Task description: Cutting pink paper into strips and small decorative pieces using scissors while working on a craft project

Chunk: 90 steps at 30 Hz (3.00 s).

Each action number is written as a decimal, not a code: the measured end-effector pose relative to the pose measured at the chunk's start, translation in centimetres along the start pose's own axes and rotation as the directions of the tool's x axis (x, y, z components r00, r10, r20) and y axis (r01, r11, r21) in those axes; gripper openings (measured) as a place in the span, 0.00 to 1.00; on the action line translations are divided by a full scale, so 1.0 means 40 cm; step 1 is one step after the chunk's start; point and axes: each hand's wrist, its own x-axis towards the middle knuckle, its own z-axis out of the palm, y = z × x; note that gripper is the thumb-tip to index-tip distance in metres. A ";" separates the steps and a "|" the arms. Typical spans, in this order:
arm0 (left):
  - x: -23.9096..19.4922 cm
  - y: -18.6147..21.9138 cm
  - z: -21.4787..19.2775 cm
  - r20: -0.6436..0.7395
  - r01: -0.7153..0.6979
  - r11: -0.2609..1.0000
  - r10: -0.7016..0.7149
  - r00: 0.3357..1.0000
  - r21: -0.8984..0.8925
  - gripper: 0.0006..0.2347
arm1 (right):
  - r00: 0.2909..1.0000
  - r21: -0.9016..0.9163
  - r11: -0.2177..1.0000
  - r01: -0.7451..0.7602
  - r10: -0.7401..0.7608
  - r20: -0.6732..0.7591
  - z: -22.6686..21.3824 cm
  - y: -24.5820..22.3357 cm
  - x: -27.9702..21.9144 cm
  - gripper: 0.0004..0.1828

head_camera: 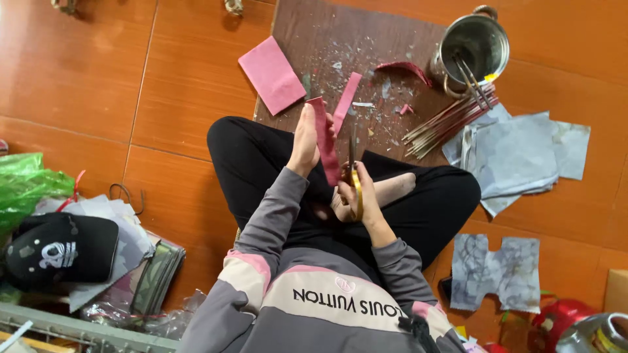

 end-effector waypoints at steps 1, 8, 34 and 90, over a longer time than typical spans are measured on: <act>-0.005 0.003 0.002 0.019 -0.013 1.000 0.013 1.000 -0.005 0.16 | 1.000 -0.032 0.999 -0.002 0.003 0.014 0.004 0.008 -0.006 0.20; -0.091 0.101 0.037 0.281 0.010 0.989 -0.052 0.958 0.147 0.09 | 0.993 -0.198 0.975 0.099 -0.085 0.079 -0.033 0.070 0.002 0.19; 0.332 -0.133 0.285 0.390 0.282 0.547 -0.798 0.459 0.789 0.10 | 0.995 -0.392 0.920 0.003 -0.042 -0.089 -0.344 -0.011 0.296 0.03; 0.529 -0.193 0.289 0.345 0.014 0.358 -0.908 0.239 0.934 0.09 | 0.997 -0.368 0.930 -0.028 0.002 -0.073 -0.327 -0.076 0.355 0.09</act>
